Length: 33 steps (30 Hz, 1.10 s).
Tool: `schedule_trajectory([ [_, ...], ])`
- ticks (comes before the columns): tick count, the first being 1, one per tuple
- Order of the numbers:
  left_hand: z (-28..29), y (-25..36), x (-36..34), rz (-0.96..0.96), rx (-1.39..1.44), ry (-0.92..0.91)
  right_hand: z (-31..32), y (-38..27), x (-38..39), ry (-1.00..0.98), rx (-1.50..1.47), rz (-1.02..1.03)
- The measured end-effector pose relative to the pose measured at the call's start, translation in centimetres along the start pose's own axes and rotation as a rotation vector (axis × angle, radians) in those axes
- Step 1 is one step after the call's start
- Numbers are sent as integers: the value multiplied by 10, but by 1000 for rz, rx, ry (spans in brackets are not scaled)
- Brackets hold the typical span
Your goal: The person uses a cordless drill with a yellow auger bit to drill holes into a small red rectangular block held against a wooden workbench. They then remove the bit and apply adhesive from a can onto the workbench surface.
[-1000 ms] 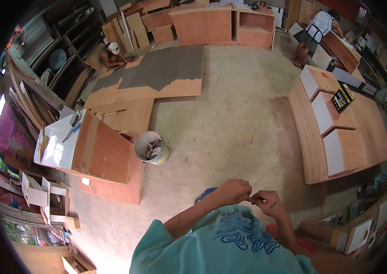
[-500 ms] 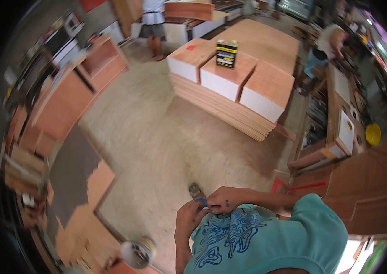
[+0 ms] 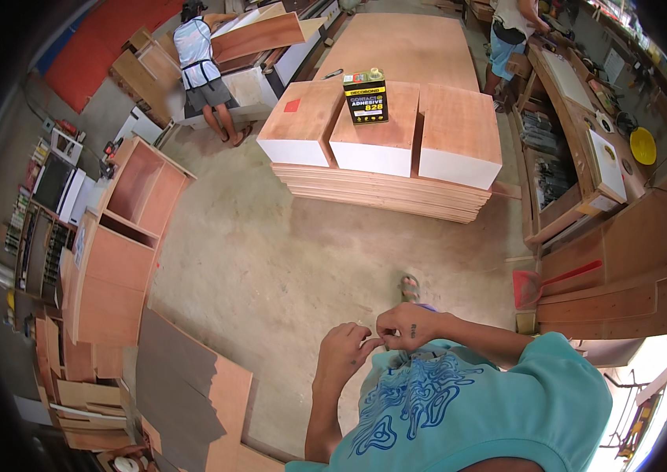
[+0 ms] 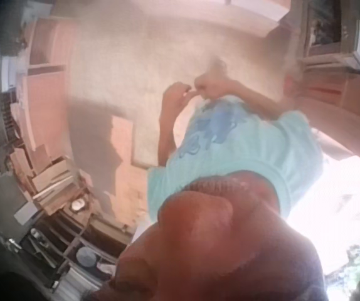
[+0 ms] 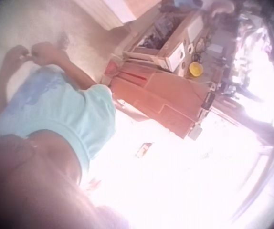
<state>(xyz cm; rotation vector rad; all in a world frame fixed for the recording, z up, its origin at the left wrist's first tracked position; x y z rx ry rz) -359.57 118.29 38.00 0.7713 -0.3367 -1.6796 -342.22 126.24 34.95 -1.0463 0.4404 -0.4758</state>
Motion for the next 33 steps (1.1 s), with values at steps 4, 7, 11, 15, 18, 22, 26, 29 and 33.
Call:
schedule_trajectory([
  [4,5,-25,-36,-35,41,-91,12,13,-37,-33,8,-49],
  [7,12,-50,-59,-10,87,-108,17,33,-70,-40,-26,-27],
  [11,29,-101,-92,103,4,-53,26,61,-135,-86,-132,11],
  [15,41,-160,-121,216,-157,8,45,66,-208,-124,-163,69],
  [18,50,-197,-146,333,-131,78,47,81,-275,-136,-203,119],
  [22,65,-230,-174,450,-153,129,47,84,-353,-233,-184,248],
  [26,84,-272,-199,551,-64,211,39,76,-407,-347,-284,296],
  [29,94,-322,-203,583,-93,261,22,82,-448,-435,-240,286],
  [33,133,-402,-229,603,-86,266,-7,100,-514,-495,-133,264],
])
Point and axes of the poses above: each hand's wrist, its own x-axis away from the middle knuckle, its own z-axis out of the back of the hand, y = z × x, the point moved 2 cm from there along -x, towards the middle knuckle, and after that the axes turned 8 degrees about y, right-handed, at the moved point
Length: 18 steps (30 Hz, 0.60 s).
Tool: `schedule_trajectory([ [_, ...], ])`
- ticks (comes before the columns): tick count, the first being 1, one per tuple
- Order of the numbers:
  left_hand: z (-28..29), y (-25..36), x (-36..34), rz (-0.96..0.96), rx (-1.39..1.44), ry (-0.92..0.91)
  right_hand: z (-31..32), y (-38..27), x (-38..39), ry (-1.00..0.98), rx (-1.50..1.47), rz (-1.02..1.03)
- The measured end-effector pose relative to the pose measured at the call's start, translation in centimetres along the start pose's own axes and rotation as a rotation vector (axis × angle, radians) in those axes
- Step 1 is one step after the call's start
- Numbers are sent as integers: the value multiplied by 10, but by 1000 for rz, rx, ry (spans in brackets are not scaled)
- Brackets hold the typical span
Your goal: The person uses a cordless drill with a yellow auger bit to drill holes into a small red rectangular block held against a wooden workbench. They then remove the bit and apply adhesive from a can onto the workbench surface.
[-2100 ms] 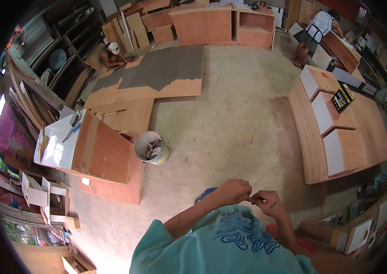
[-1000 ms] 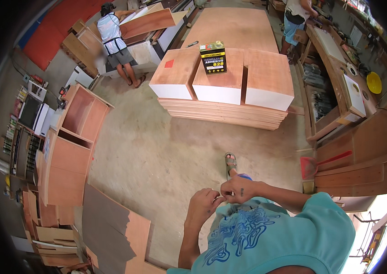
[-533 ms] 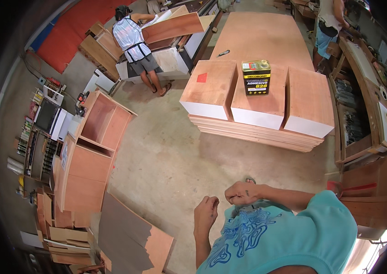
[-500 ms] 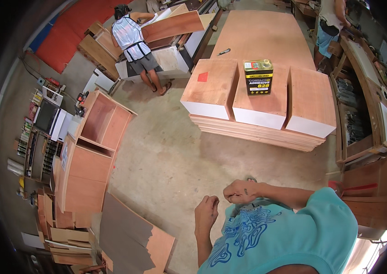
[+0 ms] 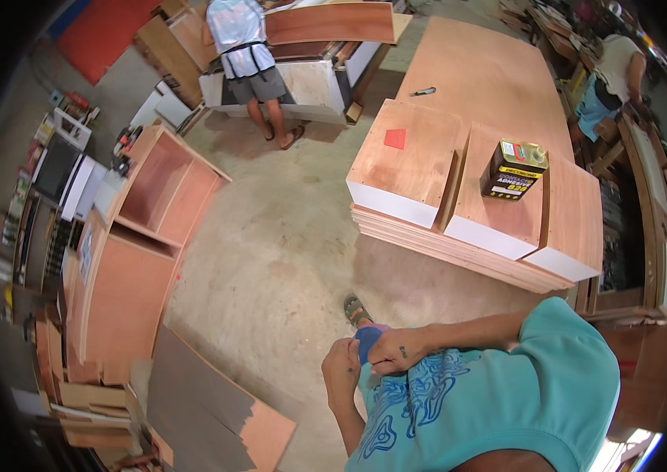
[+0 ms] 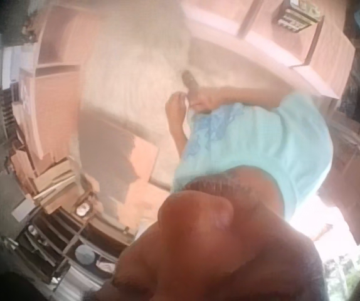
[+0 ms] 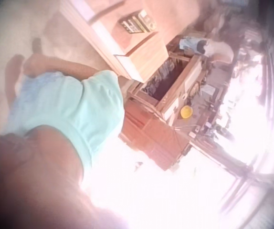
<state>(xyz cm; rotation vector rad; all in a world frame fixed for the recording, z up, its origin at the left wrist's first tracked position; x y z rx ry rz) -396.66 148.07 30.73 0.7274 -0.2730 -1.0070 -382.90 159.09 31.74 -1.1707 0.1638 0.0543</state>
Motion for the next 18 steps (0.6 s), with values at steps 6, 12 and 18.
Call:
schedule_trajectory([
  [6,40,-70,-120,-73,-141,-159,47,13,-105,395,96,1],
  [12,42,-105,-248,-329,-341,-336,98,35,-139,667,273,-186],
  [18,-3,-75,-327,-632,-253,-474,114,41,-86,1015,394,-435],
])
Point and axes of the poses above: each hand's wrist, its own x-axis away from the middle knuckle, its own z-axis out of the back of the hand, y = z × x, the point moved 2 cm from there along -x, towards the middle knuckle, and after that the axes turned 8 degrees about y, right-handed, at the moved point
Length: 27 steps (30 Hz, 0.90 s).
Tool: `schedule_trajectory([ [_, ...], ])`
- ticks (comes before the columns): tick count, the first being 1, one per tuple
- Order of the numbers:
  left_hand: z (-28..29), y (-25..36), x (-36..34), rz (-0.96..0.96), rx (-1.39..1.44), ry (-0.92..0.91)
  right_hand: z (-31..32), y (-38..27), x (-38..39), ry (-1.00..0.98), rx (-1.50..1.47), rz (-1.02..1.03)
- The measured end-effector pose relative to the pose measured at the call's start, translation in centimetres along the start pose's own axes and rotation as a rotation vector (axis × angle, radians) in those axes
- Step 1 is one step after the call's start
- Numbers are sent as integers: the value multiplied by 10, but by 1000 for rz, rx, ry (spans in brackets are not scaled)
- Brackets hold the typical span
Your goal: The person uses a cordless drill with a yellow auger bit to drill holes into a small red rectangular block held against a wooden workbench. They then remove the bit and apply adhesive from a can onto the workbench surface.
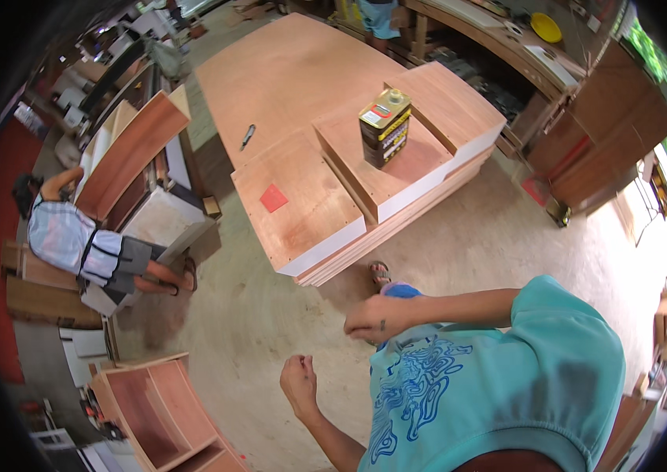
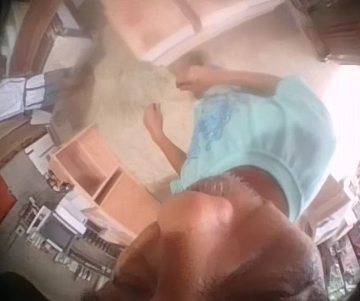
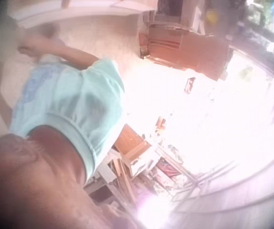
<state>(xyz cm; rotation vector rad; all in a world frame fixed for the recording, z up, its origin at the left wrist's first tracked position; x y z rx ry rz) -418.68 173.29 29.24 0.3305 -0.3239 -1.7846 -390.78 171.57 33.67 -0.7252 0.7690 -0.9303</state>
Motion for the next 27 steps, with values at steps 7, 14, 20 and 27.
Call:
schedule_trajectory([
  [7,-40,71,-88,-213,160,-224,38,98,7,429,41,-380],
  [14,-80,93,-181,-330,2,-424,102,240,-40,1329,43,-751],
  [20,-130,180,-303,-421,329,-397,149,334,-69,1441,271,-908],
  [27,-220,304,-434,-146,894,-432,145,350,-89,1376,292,-860],
])
Point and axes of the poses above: each hand's wrist, its own x-axis away from the middle knuckle, its own z-axis out of the back of the hand, y = z × x, the point moved 2 cm from there along -x, towards the middle knuckle, and after that the axes turned 8 degrees about y, right-handed, at the moved point
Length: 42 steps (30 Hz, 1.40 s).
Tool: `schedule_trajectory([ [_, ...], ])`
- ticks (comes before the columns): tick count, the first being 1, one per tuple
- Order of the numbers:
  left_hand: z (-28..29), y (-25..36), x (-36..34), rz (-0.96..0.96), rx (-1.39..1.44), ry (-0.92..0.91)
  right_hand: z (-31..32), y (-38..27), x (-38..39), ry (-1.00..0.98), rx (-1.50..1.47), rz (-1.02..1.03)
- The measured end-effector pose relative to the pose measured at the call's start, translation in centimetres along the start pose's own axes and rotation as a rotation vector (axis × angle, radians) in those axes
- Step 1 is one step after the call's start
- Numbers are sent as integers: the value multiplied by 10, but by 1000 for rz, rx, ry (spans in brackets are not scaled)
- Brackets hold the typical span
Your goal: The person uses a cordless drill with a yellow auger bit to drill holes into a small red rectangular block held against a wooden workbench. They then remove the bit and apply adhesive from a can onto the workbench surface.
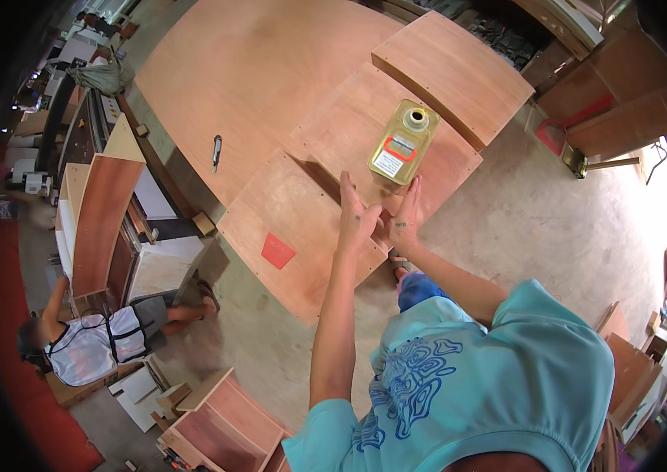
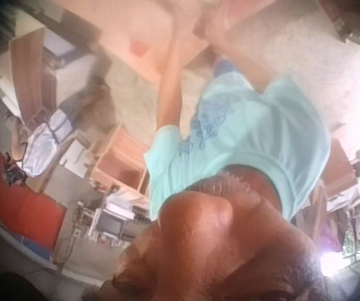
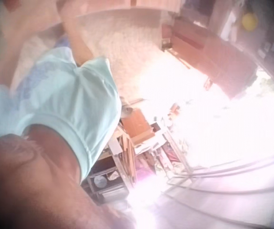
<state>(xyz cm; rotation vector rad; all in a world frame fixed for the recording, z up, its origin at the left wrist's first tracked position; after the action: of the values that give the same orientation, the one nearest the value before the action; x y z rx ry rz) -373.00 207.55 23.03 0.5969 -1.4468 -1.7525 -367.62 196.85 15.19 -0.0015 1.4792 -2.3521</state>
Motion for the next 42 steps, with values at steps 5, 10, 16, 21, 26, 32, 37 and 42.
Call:
schedule_trajectory([
  [5,-31,14,-3,-62,40,-176,-6,-12,-8,83,-826,-623],
  [10,-35,4,32,-5,-14,-278,21,26,2,-20,-954,-942],
  [16,9,-42,18,-15,-263,-325,45,38,-11,49,-217,-319],
  [21,111,-201,17,245,-894,304,44,12,-5,79,-181,-222],
  [26,185,-171,-10,521,-1074,311,41,13,10,49,0,-176],
  [32,209,-178,-20,623,-976,296,8,41,-1,265,-69,-252],
  [37,221,-183,-5,493,-848,266,-15,41,-15,525,-340,-33],
  [42,263,-251,27,469,-315,150,18,8,-21,458,-58,-84],
])
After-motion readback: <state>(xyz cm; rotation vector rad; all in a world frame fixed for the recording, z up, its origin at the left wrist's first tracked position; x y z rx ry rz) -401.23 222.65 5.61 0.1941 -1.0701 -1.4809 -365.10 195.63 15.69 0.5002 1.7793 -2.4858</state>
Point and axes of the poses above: each hand's wrist, its own x-axis away from the middle knuckle, its own z-axis out of the back of the hand, y = z × x, the point moved 2 cm from there along -x, towards the middle knuckle, and after that the axes turned 8 degrees about y, right-handed, at the moved point
